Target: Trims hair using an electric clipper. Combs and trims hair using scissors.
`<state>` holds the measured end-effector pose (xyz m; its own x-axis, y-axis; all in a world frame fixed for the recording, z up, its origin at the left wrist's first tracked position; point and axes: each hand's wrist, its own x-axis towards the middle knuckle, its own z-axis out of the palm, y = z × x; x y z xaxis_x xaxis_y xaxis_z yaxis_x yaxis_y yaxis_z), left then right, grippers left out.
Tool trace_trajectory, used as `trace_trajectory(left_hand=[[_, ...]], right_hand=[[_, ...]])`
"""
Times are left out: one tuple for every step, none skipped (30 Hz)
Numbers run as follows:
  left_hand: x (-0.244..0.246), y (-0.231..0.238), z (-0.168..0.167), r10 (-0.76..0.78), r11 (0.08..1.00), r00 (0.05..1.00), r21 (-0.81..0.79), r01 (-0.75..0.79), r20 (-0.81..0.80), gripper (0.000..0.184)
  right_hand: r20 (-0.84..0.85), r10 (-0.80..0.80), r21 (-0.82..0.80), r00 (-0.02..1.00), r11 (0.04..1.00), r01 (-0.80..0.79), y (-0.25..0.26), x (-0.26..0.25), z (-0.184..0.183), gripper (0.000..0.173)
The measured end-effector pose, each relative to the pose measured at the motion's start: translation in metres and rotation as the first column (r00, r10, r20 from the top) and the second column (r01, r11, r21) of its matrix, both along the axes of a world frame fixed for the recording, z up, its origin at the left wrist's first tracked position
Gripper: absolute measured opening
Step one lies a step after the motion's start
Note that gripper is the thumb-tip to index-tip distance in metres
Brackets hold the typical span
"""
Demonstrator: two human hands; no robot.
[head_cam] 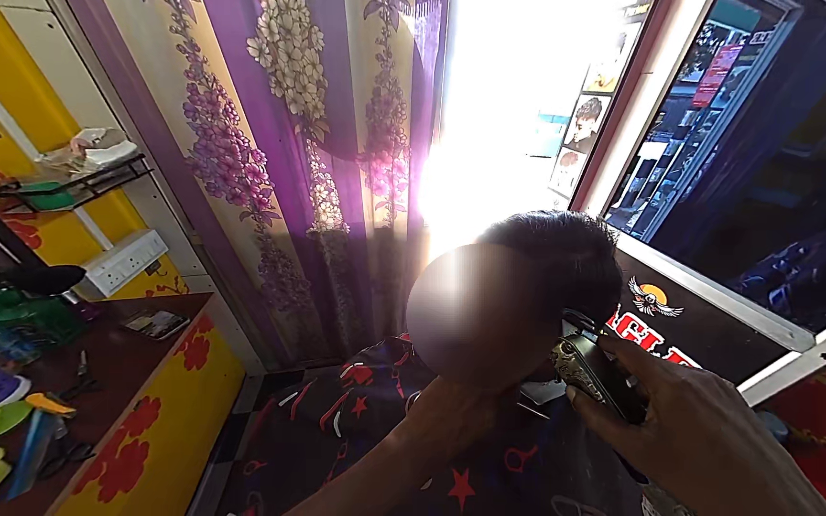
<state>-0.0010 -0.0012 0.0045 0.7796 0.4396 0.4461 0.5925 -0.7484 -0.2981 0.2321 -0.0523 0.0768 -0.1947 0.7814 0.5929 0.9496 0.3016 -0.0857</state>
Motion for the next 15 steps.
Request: trace_trajectory(left_hand=[[0.001, 0.000, -0.001, -0.007, 1.000, 1.000, 0.010, 0.007, 0.018, 0.021], [0.001, 0.000, -0.001, -0.013, 1.000, 0.999, 0.015, 0.012, 0.030, 0.020], [0.000, 0.000, -0.002, -0.019, 1.000, 0.999, 0.025, 0.018, 0.038, 0.019], [-0.001, 0.000, -0.004, -0.028, 0.999, 0.999, 0.032, 0.026, 0.045, 0.018], [-0.004, -0.002, -0.006, -0.039, 0.999, 0.998, 0.026, 0.037, 0.055, 0.018], [-0.006, -0.004, -0.010, -0.043, 0.999, 0.997, 0.016, 0.042, 0.069, 0.019], [-0.009, -0.005, -0.015, -0.044, 0.999, 0.994, 0.017, 0.042, 0.096, 0.019], [-0.012, -0.006, -0.022, -0.046, 0.999, 0.990, 0.018, 0.044, 0.132, 0.020], [-0.015, -0.007, -0.028, -0.041, 0.999, 0.986, 0.010, 0.040, 0.164, 0.020], [-0.017, -0.009, -0.032, -0.036, 0.999, 0.981, -0.001, 0.036, 0.189, 0.019], [-0.018, -0.010, -0.035, -0.032, 0.999, 0.978, -0.010, 0.035, 0.206, 0.018], [-0.018, -0.010, -0.037, -0.032, 0.999, 0.974, -0.017, 0.037, 0.222, 0.017], [-0.018, -0.010, -0.038, -0.037, 0.999, 0.970, -0.016, 0.042, 0.239, 0.018], [-0.018, -0.009, -0.039, -0.037, 0.999, 0.968, -0.012, 0.041, 0.248, 0.016], [-0.018, -0.009, -0.040, -0.039, 0.999, 0.965, -0.010, 0.043, 0.258, 0.016]], right_hand=[[0.002, 0.011, 0.011, 1.000, 1.000, -0.011, 0.001, -0.002, -0.001, 0.057], [-0.016, 0.035, 0.017, 0.999, 0.999, -0.034, 0.002, -0.003, -0.002, 0.058], [-0.057, 0.067, 0.011, 0.996, 0.998, -0.067, 0.002, -0.002, -0.005, 0.058], [-0.130, 0.113, -0.002, 0.985, 0.994, -0.114, 0.001, 0.000, -0.008, 0.057], [-0.244, 0.170, -0.038, 0.955, 0.982, -0.184, -0.004, 0.003, -0.011, 0.059], [-0.396, 0.225, -0.091, 0.890, 0.955, -0.281, -0.010, 0.004, -0.015, 0.062], [-0.562, 0.258, -0.148, 0.786, 0.903, -0.403, -0.017, 0.002, -0.017, 0.065], [-0.712, 0.257, -0.179, 0.653, 0.833, -0.523, -0.022, -0.003, -0.021, 0.066], [-0.806, 0.229, -0.190, 0.545, 0.772, -0.606, -0.024, -0.008, -0.027, 0.067], [-0.861, 0.186, -0.204, 0.474, 0.727, -0.656, -0.024, -0.014, -0.033, 0.065], [-0.894, 0.146, -0.215, 0.424, 0.691, -0.691, -0.022, -0.021, -0.038, 0.062], [-0.921, 0.105, -0.219, 0.376, 0.659, -0.720, -0.019, -0.028, -0.039, 0.060], [-0.945, 0.055, -0.216, 0.323, 0.636, -0.741, -0.017, -0.034, -0.039, 0.061], [-0.965, 0.004, -0.202, 0.261, 0.622, -0.757, -0.014, -0.040, -0.038, 0.061], [-0.978, -0.045, -0.189, 0.205, 0.617, -0.764, -0.011, -0.045, -0.037, 0.062]])
